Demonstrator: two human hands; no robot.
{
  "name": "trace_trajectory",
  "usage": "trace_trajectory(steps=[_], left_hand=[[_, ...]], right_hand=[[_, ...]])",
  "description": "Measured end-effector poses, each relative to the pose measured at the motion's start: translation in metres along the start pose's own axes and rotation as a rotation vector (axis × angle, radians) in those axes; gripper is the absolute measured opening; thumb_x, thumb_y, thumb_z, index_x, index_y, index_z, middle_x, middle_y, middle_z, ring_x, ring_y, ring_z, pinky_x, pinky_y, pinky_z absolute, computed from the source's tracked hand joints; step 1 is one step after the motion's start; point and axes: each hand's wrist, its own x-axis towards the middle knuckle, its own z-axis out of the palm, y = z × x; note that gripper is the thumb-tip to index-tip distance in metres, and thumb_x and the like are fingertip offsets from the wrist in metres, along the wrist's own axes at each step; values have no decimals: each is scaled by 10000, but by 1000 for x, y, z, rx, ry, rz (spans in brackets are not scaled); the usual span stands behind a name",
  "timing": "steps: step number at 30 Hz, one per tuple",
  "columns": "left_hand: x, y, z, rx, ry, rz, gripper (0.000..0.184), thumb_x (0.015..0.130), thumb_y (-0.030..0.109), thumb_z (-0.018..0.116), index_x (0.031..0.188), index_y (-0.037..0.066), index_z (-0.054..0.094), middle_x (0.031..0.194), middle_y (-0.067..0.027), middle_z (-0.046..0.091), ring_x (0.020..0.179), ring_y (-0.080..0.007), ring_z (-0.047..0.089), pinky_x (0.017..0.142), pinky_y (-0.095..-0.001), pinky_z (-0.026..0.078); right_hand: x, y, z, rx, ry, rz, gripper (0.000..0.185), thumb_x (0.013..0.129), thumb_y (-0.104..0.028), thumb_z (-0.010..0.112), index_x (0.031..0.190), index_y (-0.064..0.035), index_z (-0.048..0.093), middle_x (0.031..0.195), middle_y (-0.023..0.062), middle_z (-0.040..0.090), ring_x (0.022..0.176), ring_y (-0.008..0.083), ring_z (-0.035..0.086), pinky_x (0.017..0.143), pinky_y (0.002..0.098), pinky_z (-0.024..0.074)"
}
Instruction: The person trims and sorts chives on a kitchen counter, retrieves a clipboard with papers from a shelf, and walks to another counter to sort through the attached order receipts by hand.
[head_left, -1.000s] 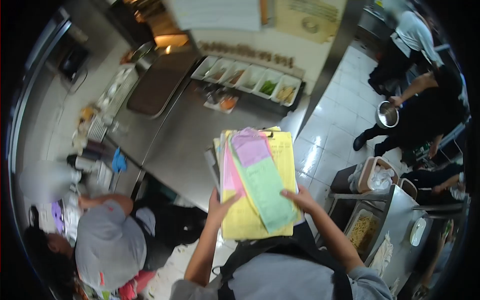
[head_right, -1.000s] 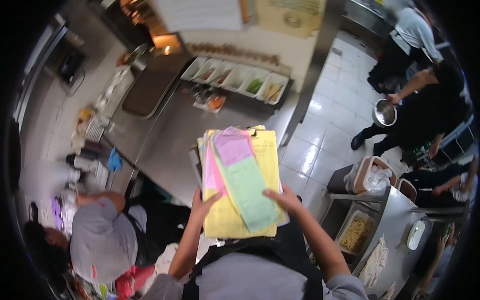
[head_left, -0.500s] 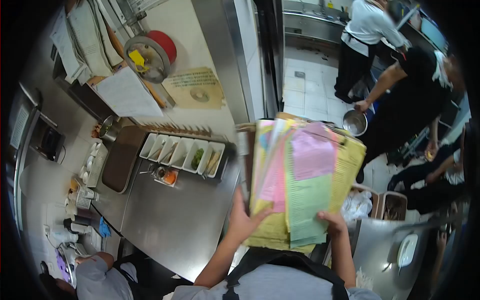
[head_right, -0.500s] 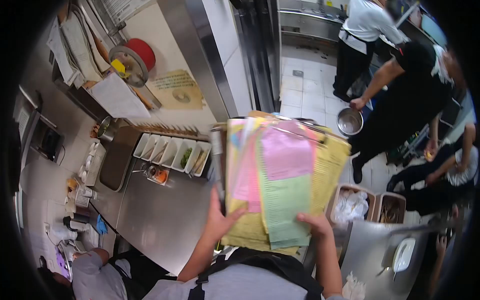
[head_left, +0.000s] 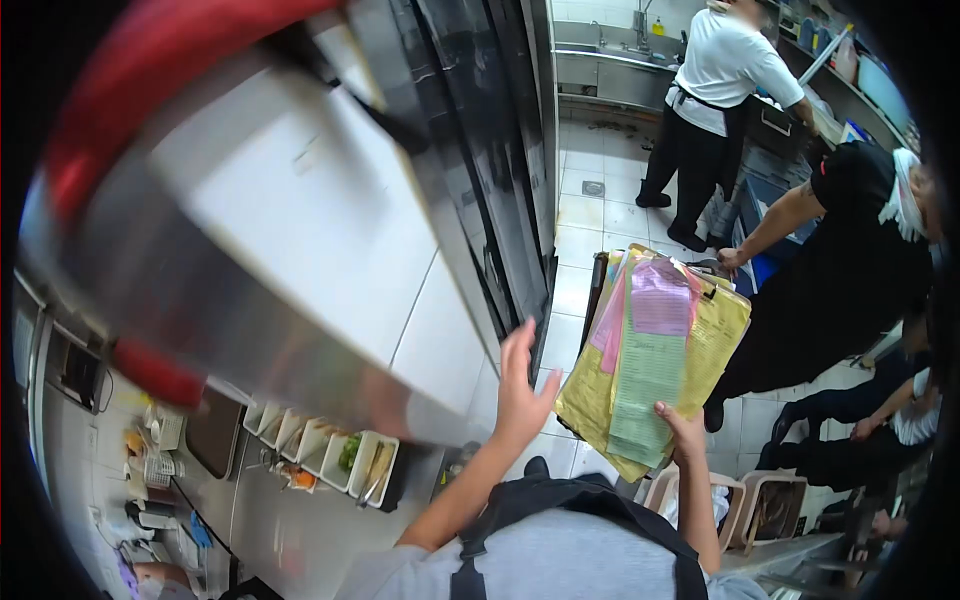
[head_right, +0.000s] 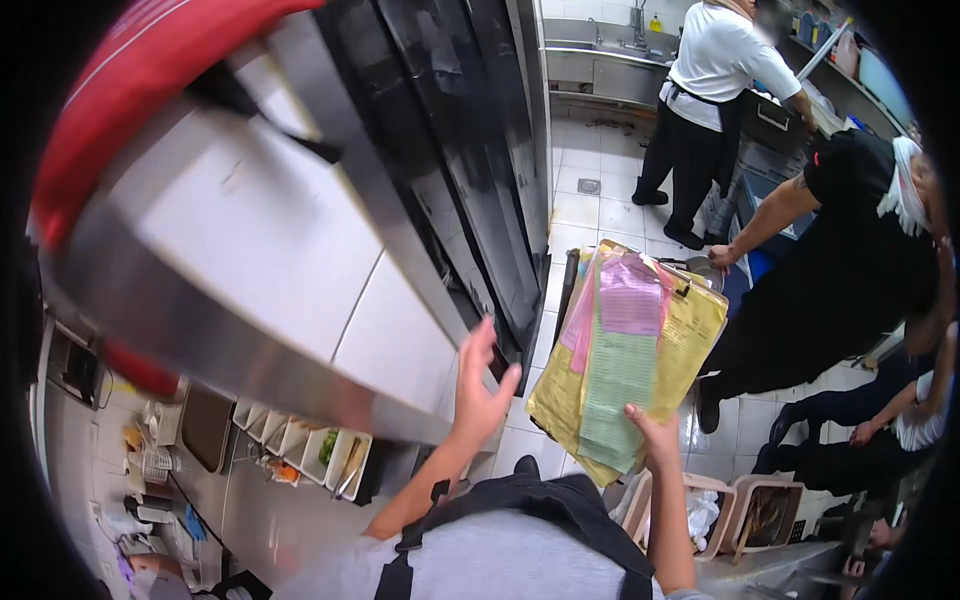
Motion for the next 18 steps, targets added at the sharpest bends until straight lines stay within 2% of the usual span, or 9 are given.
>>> trace_trajectory(steps=[6, 8, 9, 11, 12, 14, 16, 17, 18], left_hand=[[202, -79, 63, 240, 578, 44, 845, 780, 79, 666, 1454, 36, 158, 1404, -247, 310, 1308, -385, 314, 1089, -443, 247], [275, -107, 57, 141, 717, 59, 926, 747, 139, 725, 1455, 26, 138, 1408, -269, 292, 1321, -400, 291, 1097, -440, 235], [306, -118, 54, 201, 793, 57, 953, 731, 151, 741, 1453, 17, 133, 1408, -277, 289, 1315, -409, 296, 1094, -446, 240], [363, -125, 47, 299, 944, 66, 1009, 698, 174, 774, 1448, -1, 122, 1409, -292, 285, 1302, -428, 307, 1088, -458, 251], [391, -126, 41, 214, 1029, -57, 1103, 643, 231, 829, 1442, -27, 113, 1409, -307, 279, 1301, -436, 309, 1090, -444, 257], [433, -168, 19, 332, 1040, -50, 1141, 624, 269, 848, 1430, -60, 110, 1419, -320, 260, 1317, -425, 297, 1101, -424, 252], [468, -211, 6, 355, 854, -1, 1209, 591, 368, 861, 1415, -94, 106, 1437, -317, 242, 1355, -375, 267, 1115, -382, 239], [435, -175, 37, 406, 733, 27, 1198, 607, 440, 838, 1409, -99, 129, 1414, -319, 293, 1331, -382, 318, 1092, -380, 285], [429, -158, 59, 265, 589, -91, 1176, 624, 499, 811, 1395, -109, 163, 1380, -320, 352, 1288, -395, 383, 1064, -377, 332]], right_hand=[[107, 15, 2, -201, -124, 26, 269, 753, -96, 750, 954, 27, 622, 846, 42, 637, 750, 105, 580, 662, 270, 481], [162, 20, -1, -346, -267, 111, 236, 754, -102, 755, 917, 11, 628, 811, 31, 635, 743, 89, 567, 652, 272, 477], [190, 33, -1, -423, -314, 118, 221, 759, -104, 754, 904, 6, 629, 796, 24, 635, 737, 84, 561, 653, 271, 474], [240, 40, 11, -482, -424, 37, 206, 769, -103, 750, 896, 3, 627, 782, 16, 636, 725, 84, 555, 657, 269, 471], [267, 36, 24, -451, -494, -21, 206, 774, -100, 747, 900, 6, 623, 783, 14, 638, 720, 88, 557, 660, 268, 471], [322, 45, 47, -474, -650, 22, 248, 785, -81, 733, 983, 18, 621, 838, 36, 666, 765, 100, 582, 703, 274, 485], [363, 54, 72, -408, -762, 113, 287, 786, -77, 732, 1033, 15, 620, 877, 49, 680, 796, 102, 595, 726, 279, 493], [353, 57, 26, -462, -846, 105, 339, 786, -76, 731, 1090, 12, 611, 940, 68, 687, 843, 109, 605, 756, 283, 495], [370, 63, 17, -448, -902, 102, 340, 786, -78, 731, 1090, 14, 609, 944, 71, 685, 847, 112, 605, 759, 286, 495]])
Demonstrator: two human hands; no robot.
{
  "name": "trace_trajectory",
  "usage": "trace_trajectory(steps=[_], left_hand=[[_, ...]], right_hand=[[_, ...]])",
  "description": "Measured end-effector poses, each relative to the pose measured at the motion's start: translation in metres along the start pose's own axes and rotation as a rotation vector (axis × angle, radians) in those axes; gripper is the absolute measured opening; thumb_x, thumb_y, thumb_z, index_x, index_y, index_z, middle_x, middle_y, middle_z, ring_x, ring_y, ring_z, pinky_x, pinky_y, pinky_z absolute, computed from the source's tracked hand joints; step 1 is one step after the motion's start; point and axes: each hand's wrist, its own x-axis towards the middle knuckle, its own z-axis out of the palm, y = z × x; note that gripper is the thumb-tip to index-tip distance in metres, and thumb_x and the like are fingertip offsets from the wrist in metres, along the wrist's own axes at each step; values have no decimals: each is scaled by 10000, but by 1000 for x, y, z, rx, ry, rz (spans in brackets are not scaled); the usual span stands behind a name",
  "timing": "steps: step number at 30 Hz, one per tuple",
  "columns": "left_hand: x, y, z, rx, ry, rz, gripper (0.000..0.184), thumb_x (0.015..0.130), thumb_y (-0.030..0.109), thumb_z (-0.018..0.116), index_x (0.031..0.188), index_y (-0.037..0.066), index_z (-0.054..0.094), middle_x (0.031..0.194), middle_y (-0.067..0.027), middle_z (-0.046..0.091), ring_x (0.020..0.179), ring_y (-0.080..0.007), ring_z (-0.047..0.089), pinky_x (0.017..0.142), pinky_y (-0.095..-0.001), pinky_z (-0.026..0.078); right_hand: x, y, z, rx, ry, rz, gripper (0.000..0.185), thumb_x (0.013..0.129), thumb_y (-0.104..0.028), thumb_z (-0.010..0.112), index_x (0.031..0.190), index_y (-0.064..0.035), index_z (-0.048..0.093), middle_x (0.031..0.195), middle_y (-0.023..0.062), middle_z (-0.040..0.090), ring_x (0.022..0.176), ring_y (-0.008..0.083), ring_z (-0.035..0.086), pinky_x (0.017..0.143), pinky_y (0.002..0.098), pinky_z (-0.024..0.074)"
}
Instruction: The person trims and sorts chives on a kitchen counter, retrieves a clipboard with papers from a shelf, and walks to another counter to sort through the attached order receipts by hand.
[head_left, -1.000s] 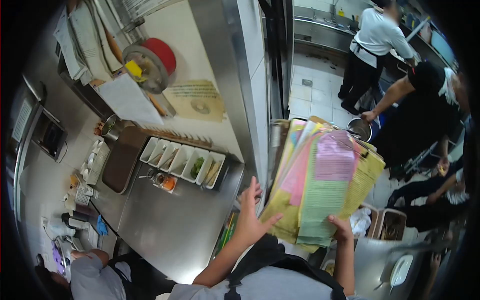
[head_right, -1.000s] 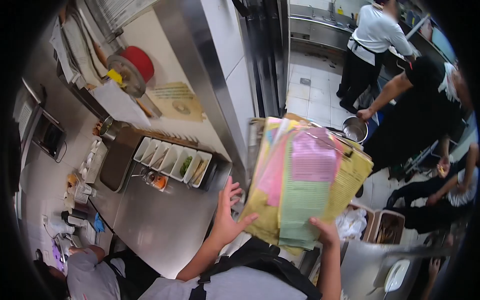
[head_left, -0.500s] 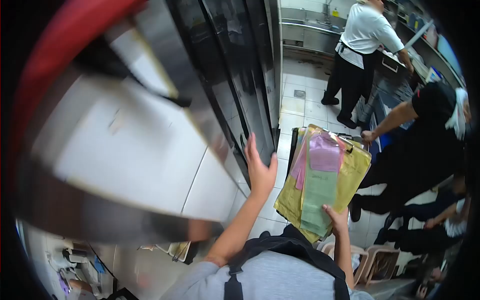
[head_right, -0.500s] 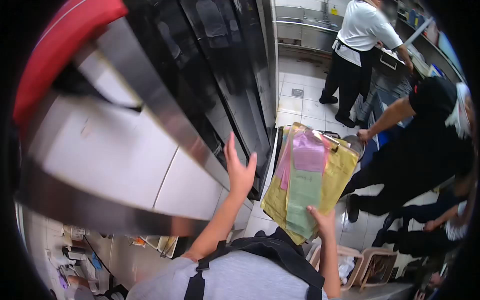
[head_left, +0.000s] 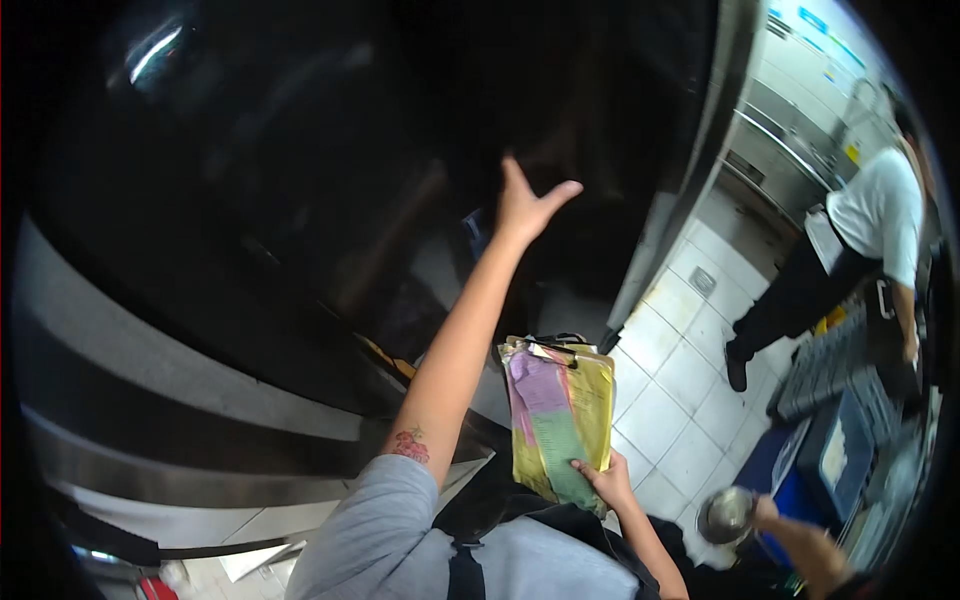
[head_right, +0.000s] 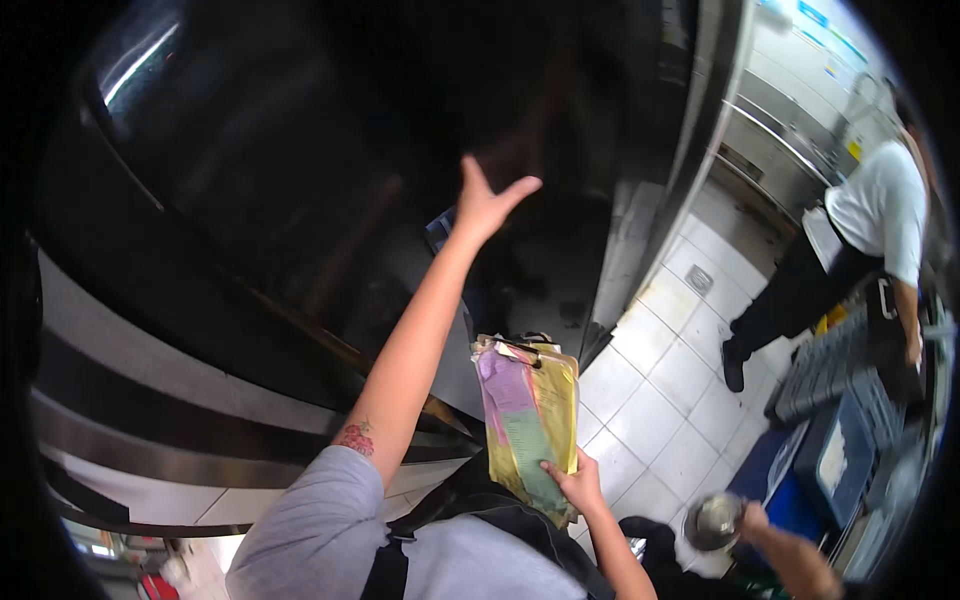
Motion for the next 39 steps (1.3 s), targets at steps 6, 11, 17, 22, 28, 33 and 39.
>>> trace_trajectory(steps=[6, 11, 17, 22, 28, 33, 39], left_hand=[[-69, 73, 29, 262, -529, -29, 974, 812, 494, 645, 1379, -139, 169, 1258, -387, 436, 1199, -434, 467, 995, -381, 395], [-175, 115, -31, 176, -666, 114, 590, 861, 370, 611, 1248, -43, 447, 1177, -255, 569, 1090, -381, 562, 911, -399, 449], [-402, 225, -153, 372, 173, -162, 579, 860, 279, 644, 1335, 52, 401, 1325, -186, 489, 1074, -290, 591, 902, -422, 458], [-378, 257, -217, 468, 681, -407, 878, 878, 259, 616, 1488, 106, 3, 1453, -300, 183, 1310, -378, 319, 1054, -487, 304], [-476, 295, -289, 359, 892, -386, 898, 850, 343, 639, 1486, 73, 65, 1504, -273, 117, 1386, -406, 173, 1104, -488, 218], [-496, 262, -374, 505, 1098, -253, 892, 830, 388, 655, 1476, 48, 145, 1505, -254, 158, 1380, -379, 219, 1106, -444, 231], [-499, 228, -411, 830, 1188, -276, 878, 765, 323, 709, 1462, 85, 230, 1473, -262, 246, 1376, -352, 257, 1101, -406, 275]], right_hand=[[62, 16, -23, -254, -217, -162, 383, 764, -80, 742, 1116, -10, 608, 969, 108, 688, 872, 136, 622, 803, 302, 490], [64, -32, -31, -350, -434, -309, 488, 746, -108, 762, 1197, -50, 583, 995, 79, 687, 891, 128, 620, 820, 286, 479], [-54, -30, -82, -635, -650, -399, 496, 730, -135, 780, 1183, -56, 595, 920, 109, 692, 841, 149, 632, 811, 296, 470], [-2, -64, -51, -746, -689, -296, 545, 707, -90, 762, 1222, -101, 586, 989, 161, 683, 908, 231, 671, 829, 309, 472], [-13, -28, -49, -640, -559, -382, 505, 704, -81, 784, 1176, -56, 604, 1005, 122, 695, 906, 158, 655, 815, 293, 487], [-24, -24, -52, -497, -597, -402, 488, 716, 21, 718, 1182, -21, 580, 1019, 102, 690, 901, 140, 638, 818, 295, 486], [-42, -46, -48, -627, -522, -438, 478, 714, 12, 695, 1178, -16, 582, 1007, 101, 686, 917, 167, 642, 833, 304, 484]])
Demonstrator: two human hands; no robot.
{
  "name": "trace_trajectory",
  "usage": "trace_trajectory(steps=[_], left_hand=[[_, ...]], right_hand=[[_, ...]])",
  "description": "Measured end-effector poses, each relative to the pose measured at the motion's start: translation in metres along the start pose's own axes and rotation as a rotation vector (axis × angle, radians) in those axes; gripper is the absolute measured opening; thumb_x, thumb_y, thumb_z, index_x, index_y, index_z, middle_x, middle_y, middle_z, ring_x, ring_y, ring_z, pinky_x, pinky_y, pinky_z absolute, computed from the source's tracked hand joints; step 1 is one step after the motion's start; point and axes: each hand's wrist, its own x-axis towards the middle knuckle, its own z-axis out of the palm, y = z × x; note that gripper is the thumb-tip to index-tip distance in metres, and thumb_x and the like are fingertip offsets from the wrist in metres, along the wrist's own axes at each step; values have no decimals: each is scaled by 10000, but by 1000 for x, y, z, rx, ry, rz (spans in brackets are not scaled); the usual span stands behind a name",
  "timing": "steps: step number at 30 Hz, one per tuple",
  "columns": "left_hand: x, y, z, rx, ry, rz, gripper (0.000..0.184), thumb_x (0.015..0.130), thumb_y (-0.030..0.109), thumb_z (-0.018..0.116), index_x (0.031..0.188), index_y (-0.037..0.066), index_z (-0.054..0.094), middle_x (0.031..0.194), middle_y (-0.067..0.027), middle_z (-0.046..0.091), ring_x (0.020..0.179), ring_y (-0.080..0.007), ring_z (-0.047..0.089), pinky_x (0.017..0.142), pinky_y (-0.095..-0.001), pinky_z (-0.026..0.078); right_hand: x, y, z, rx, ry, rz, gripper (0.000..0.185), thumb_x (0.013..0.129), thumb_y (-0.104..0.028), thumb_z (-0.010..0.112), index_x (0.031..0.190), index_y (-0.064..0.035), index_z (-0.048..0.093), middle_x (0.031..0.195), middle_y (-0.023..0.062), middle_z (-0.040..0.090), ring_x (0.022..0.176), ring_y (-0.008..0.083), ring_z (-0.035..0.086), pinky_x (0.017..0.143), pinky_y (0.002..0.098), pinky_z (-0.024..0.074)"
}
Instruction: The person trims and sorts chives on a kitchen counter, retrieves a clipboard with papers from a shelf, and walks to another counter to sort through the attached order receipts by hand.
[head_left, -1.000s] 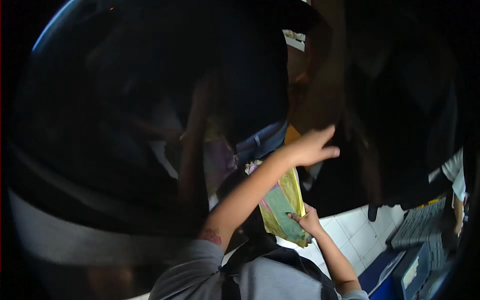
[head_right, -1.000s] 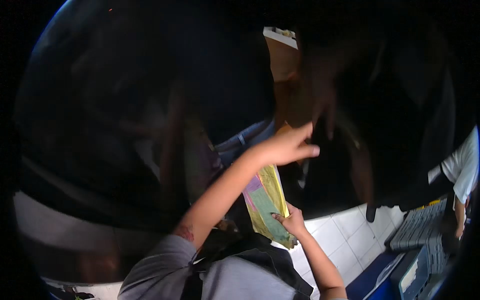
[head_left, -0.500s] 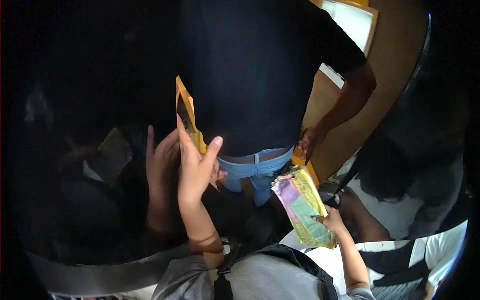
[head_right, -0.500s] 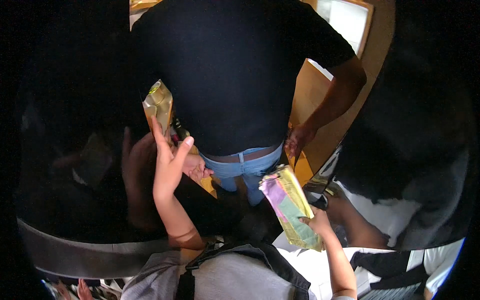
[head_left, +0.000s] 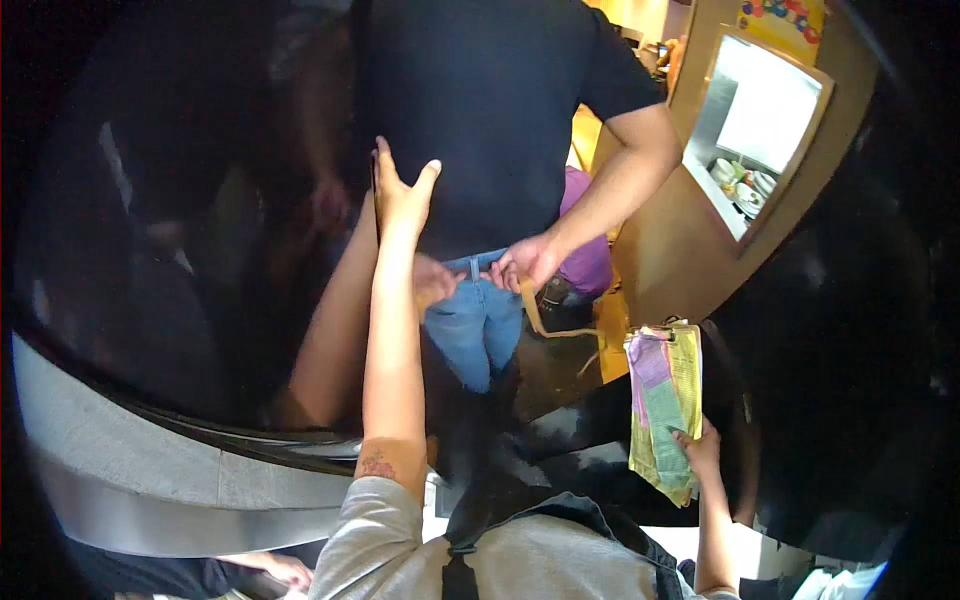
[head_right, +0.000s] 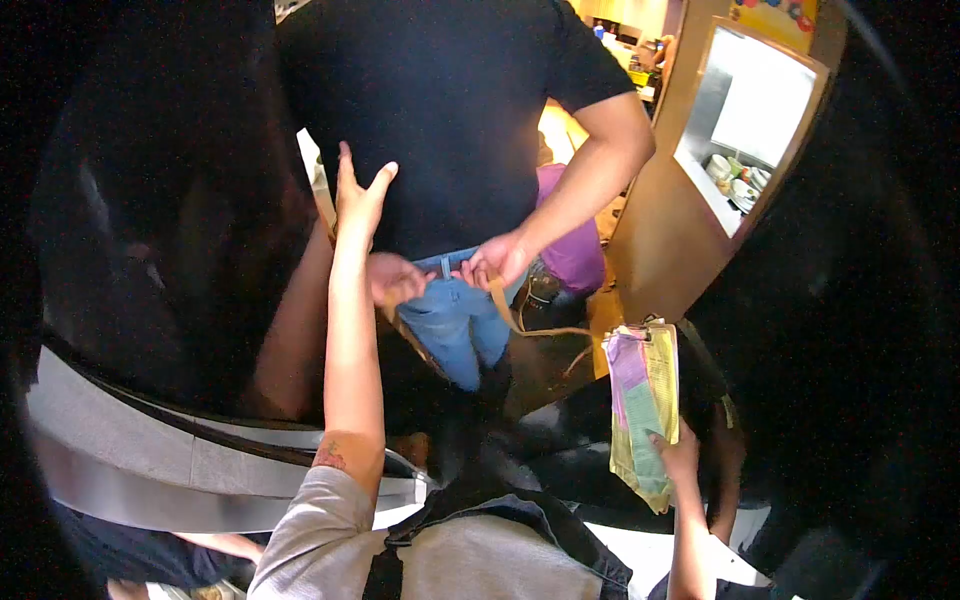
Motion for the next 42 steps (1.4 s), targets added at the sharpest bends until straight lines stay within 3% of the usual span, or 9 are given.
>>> trace_trajectory(steps=[5, 11, 14, 18, 29, 35, 37, 39, 42], left_hand=[[26, 21, -25, 58, 18, 74, 818, 740, 306, 719, 1420, 66, 333, 1431, -245, 345, 1338, -326, 345, 1090, -377, 295], [28, -80, -12, -62, 1, 14, 881, 701, 275, 769, 1401, -31, 330, 1427, -265, 346, 1328, -306, 355, 1078, -346, 287], [-10, -82, -65, -468, -421, -371, 756, 818, 275, 697, 1416, 2, 325, 1426, -210, 369, 1313, -275, 378, 1031, -365, 354], [-64, -104, -128, -585, -530, -388, 568, 937, 241, 529, 1421, 29, 320, 1318, -143, 494, 1161, -215, 534, 936, -325, 437], [-98, -145, -155, -519, -450, -549, 433, 920, 162, 539, 1311, -7, 458, 1083, -122, 606, 1015, -211, 589, 918, -333, 451], [-155, -260, -16, -7, -505, -569, 895, 762, 161, 771, 1457, 63, 217, 1395, -180, 373, 1306, -273, 363, 1046, -376, 349], [-185, -303, 10, -563, -460, -1040, 936, 761, 150, 774, 1463, 26, 168, 1448, -189, 303, 1360, -282, 280, 1089, -376, 283], [-194, -311, 15, -656, -309, -1086, 901, 786, 134, 751, 1457, -6, 166, 1425, -178, 350, 1334, -244, 325, 1086, -345, 280], [-202, -316, 3, -497, -63, -966, 537, 854, 135, 678, 1297, -38, 429, 1186, -124, 581, 1074, -199, 544, 949, -322, 406]], right_hand=[[1, 10, 4, 127, 7, -55, 441, 728, 7, 661, 1162, -12, 585, 1001, 116, 679, 908, 205, 646, 837, 325, 484], [7, 37, 40, -52, 158, -48, 438, 739, -99, 690, 1154, -3, 588, 1028, 150, 664, 951, 265, 632, 850, 355, 472], [39, 96, 70, 68, 237, 85, 489, 737, -182, 730, 1156, 16, 577, 1094, 156, 639, 972, 268, 612, 863, 370, 464], [64, 118, 103, 135, 449, 148, 495, 762, -207, 745, 1163, 24, 573, 1106, 131, 630, 978, 231, 590, 887, 349, 445], [157, 13, 199, 793, -66, 190, 641, 748, -92, 730, 1302, 30, 431, 1219, 114, 557, 1075, 241, 550, 939, 351, 427], [298, -76, 336, 857, -651, 42, 703, 663, -108, 777, 1273, 24, 455, 1164, 95, 579, 1029, 215, 571, 891, 337, 459], [324, -139, 370, 741, -816, -13, 682, 655, -111, 781, 1248, 26, 474, 1127, 94, 592, 1005, 212, 579, 866, 329, 471], [341, -187, 414, 718, -1026, -80, 615, 659, -91, 778, 1200, 36, 513, 1087, 97, 603, 986, 195, 582, 838, 319, 486], [349, -247, 481, 556, -1271, -153, 546, 677, -86, 778, 1151, 47, 543, 1043, 92, 622, 940, 173, 597, 827, 308, 492]])
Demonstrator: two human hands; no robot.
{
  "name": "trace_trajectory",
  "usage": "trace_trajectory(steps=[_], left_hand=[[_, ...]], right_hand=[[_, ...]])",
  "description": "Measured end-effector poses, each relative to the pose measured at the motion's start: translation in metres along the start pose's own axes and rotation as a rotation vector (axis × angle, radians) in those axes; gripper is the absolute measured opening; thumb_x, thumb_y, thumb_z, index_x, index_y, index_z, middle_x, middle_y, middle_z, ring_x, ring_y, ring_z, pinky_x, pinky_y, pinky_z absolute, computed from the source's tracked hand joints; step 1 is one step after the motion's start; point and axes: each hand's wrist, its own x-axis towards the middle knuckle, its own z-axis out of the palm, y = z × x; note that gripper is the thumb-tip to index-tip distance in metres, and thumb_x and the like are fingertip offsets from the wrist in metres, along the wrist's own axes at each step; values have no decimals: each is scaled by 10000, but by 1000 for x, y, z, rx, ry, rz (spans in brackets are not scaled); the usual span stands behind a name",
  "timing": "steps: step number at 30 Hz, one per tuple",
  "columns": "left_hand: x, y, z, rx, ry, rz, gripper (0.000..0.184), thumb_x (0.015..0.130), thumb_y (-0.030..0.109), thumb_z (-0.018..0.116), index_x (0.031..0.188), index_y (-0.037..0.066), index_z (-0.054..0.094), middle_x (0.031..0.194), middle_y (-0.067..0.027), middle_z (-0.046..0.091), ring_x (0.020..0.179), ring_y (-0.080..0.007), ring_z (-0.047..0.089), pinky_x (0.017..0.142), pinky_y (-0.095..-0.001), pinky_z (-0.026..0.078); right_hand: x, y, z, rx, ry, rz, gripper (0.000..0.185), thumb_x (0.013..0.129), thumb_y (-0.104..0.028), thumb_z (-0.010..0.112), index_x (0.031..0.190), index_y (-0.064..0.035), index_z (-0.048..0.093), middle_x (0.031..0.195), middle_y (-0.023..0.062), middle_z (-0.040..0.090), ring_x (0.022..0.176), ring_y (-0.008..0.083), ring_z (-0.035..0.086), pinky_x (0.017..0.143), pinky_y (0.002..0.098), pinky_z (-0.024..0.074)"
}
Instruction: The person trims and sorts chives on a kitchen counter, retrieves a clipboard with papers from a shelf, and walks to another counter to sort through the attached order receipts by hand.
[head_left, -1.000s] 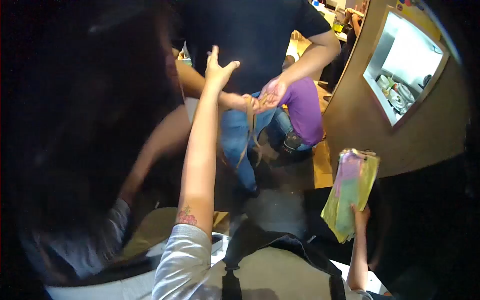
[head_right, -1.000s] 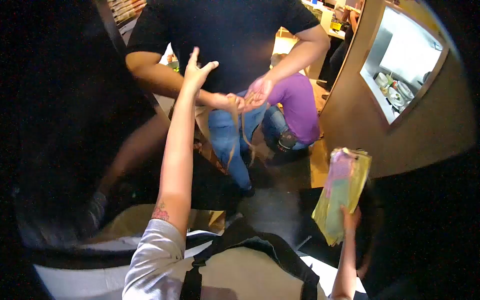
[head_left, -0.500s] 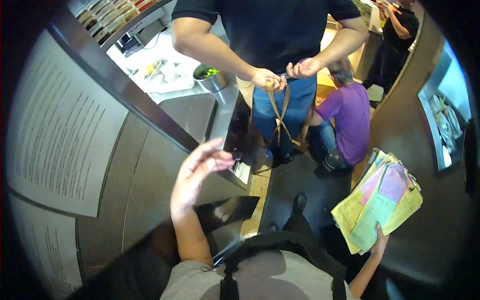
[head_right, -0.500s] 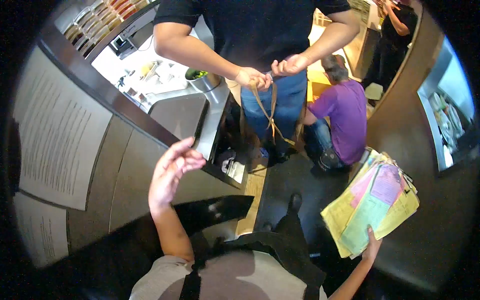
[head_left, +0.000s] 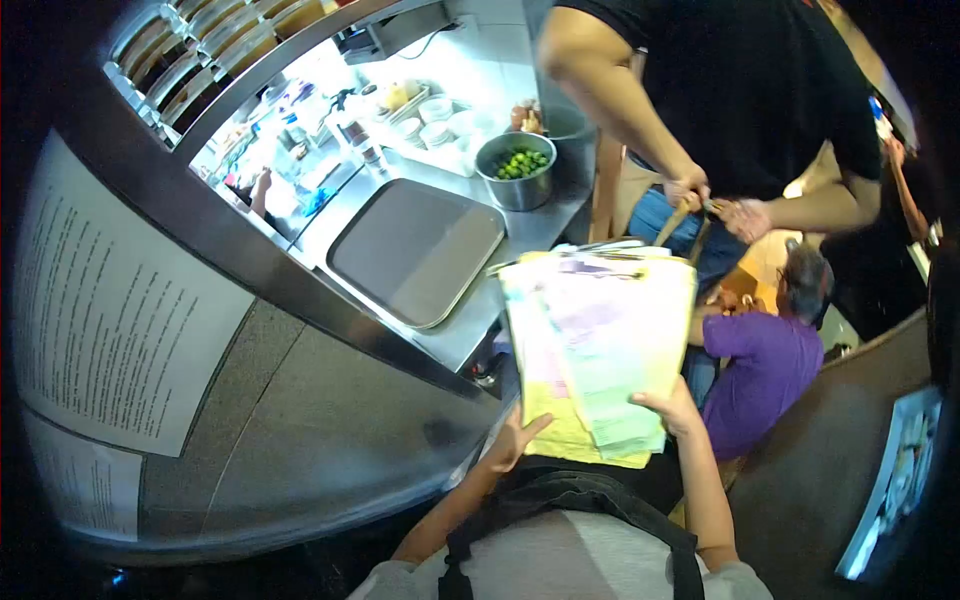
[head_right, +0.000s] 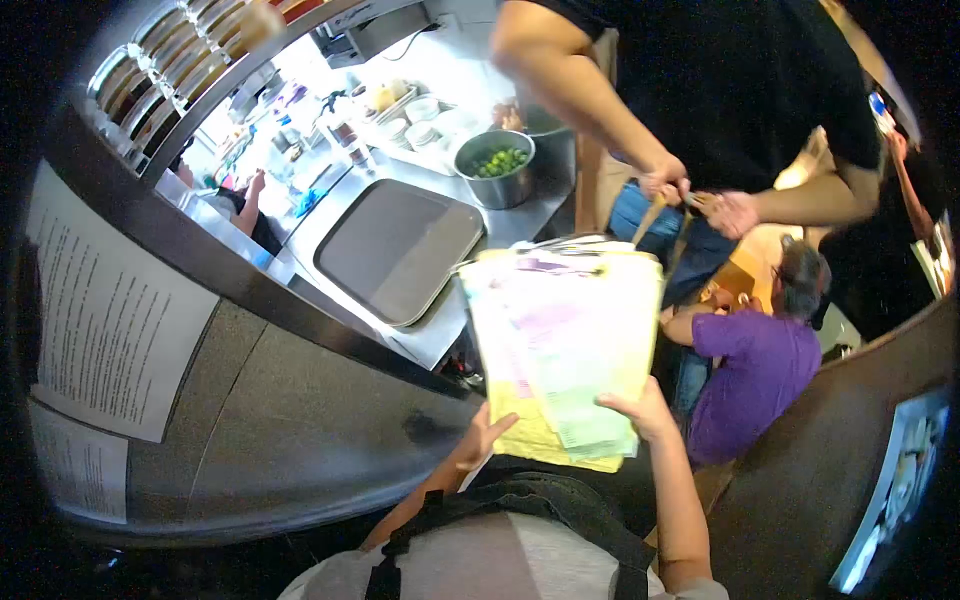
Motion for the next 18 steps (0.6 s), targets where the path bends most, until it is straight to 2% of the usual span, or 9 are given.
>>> trace_trajectory(steps=[1, 2, 3, 5, 8, 11, 14, 17, 18], left_hand=[[7, -5, -10, 52, 54, 111, 465, 861, 140, 671, 1244, -43, 480, 1141, -114, 605, 1014, -199, 574, 908, -321, 434], [13, -23, -17, 52, 251, 43, 402, 867, 126, 659, 1199, -41, 509, 1084, -112, 620, 957, -190, 591, 838, -315, 470], [17, -13, -16, -156, 325, -9, 343, 899, 87, 592, 1210, -23, 499, 1088, -104, 613, 948, -191, 590, 806, -323, 482], [42, -14, -30, -181, 458, 137, 305, 892, 115, 616, 1152, -10, 517, 1025, -92, 615, 888, -164, 595, 763, -319, 495], [76, 2, -51, -3, 701, 191, 286, 885, 167, 642, 1092, 8, 525, 974, -68, 608, 855, -136, 585, 746, -300, 491], [98, 34, -62, -166, 719, 258, 322, 873, 200, 657, 1072, -4, 507, 905, -57, 605, 782, -140, 575, 697, -290, 478], [118, 57, -76, -220, 795, 288, 320, 882, 198, 645, 1081, -4, 496, 921, -60, 592, 770, -126, 562, 658, -267, 478], [136, 68, -95, -285, 812, 382, 303, 886, 192, 645, 1096, 9, 526, 969, -56, 605, 835, -117, 574, 729, -274, 483], [144, 60, -110, -150, 878, 428, 300, 890, 174, 640, 1106, 1, 526, 946, -45, 613, 809, -124, 585, 713, -275, 493]], right_hand=[[25, -7, 11, -57, -51, 52, 519, 686, -90, 780, 1132, 51, 554, 1027, 91, 631, 923, 166, 604, 829, 305, 492], [49, -14, 24, -40, -67, 66, 514, 700, -120, 788, 1127, 51, 558, 1021, 91, 645, 906, 164, 616, 828, 300, 491], [76, -13, 32, -76, -78, 63, 549, 705, -151, 796, 1152, 52, 552, 1054, 113, 644, 931, 179, 620, 826, 304, 495], [129, -20, 49, -129, -151, 78, 584, 713, -194, 799, 1175, 55, 542, 1062, 123, 643, 935, 190, 625, 825, 307, 495], [207, -15, 67, -204, -205, 101, 617, 728, -237, 790, 1198, 63, 526, 1058, 144, 644, 943, 188, 626, 828, 308, 493], [266, -9, 87, -332, -194, -3, 649, 739, -325, 770, 1208, 49, 520, 1061, 156, 652, 954, 191, 633, 841, 318, 488], [319, 11, 107, -611, -212, -234, 651, 741, -378, 744, 1220, 6, 525, 1068, 169, 656, 961, 228, 642, 844, 341, 488], [332, -3, 130, -679, -267, -225, 638, 737, -386, 725, 1229, -32, 527, 1092, 176, 643, 992, 275, 632, 863, 369, 478], [342, 4, 132, -706, -298, -290, 580, 739, -346, 716, 1205, -42, 550, 1105, 185, 628, 975, 315, 620, 865, 383, 472]])
